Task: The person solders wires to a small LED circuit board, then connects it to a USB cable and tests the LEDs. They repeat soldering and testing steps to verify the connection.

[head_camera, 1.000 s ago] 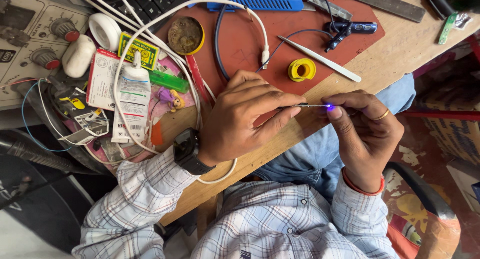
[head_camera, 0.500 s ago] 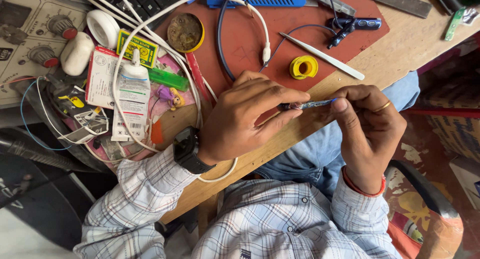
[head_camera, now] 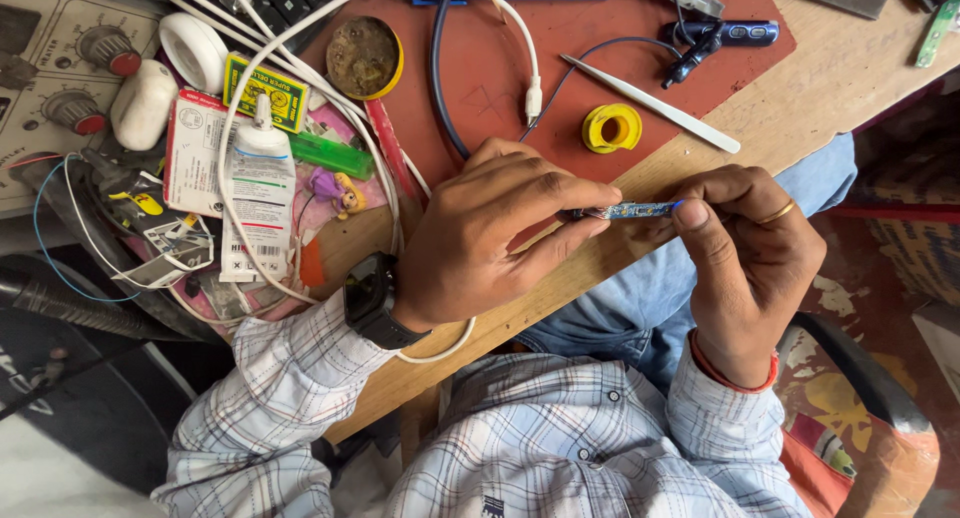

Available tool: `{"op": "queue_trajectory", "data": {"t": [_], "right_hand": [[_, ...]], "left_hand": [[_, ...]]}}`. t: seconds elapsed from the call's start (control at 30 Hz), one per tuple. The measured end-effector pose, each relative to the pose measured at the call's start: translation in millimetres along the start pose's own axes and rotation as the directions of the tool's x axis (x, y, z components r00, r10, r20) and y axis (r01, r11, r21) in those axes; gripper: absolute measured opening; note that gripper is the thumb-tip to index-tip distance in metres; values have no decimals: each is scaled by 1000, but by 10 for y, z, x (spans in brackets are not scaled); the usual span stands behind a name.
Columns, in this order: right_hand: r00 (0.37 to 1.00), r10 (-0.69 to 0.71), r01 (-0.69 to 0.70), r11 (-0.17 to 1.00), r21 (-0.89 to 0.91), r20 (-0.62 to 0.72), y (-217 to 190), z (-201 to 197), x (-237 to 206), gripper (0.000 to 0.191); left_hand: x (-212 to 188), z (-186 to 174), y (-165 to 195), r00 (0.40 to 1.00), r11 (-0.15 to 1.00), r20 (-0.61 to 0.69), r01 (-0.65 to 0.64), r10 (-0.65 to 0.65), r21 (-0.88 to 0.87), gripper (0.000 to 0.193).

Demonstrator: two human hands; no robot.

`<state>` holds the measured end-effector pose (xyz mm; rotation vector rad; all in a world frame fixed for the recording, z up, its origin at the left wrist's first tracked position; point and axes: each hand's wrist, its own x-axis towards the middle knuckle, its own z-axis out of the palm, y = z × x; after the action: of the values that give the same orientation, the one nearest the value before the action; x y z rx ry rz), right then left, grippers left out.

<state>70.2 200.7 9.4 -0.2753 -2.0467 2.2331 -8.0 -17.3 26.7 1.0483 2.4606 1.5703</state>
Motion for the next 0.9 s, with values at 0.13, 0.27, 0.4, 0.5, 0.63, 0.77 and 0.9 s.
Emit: {"op": "queue_trajectory", "data": {"t": [0.13, 0.27, 0.4, 0.5, 0.63, 0.77, 0.9], "right_hand": [[1000, -6, 6, 1000, -6, -7, 17, -10, -8, 13], [1000, -17, 16, 997, -72, -18, 46, -35, -18, 14], [1000, -14, 13, 999, -42, -23, 59, -33, -34, 13], [1000, -4, 4, 1000, -7, -26, 64, -30, -30, 12], [999, -17, 17, 1000, -10, -31, 75, -29, -24, 12], [999, -24, 24, 1000, -3, -27, 70, -13, -15, 12], [1000, 8, -8, 1000, 4, -26, 42, 15, -6, 10]], "left_hand": [[3, -4, -2, 1000, 1000, 6, -6, 6, 0, 24], [-3, -2, -9, 1000, 1000, 4, -11, 11, -7, 23], [-8, 6, -9, 1000, 1000, 1, -8, 8, -5, 23], [-8, 9, -9, 1000, 1000, -1, -13, 13, 2, 23], [-3, 12, -10, 1000, 1000, -4, -11, 11, -2, 23], [-6, 15, -12, 1000, 1000, -12, -19, 19, -2, 24], [-18, 10, -8, 1000, 1000, -22, -22, 22, -9, 24]]}}
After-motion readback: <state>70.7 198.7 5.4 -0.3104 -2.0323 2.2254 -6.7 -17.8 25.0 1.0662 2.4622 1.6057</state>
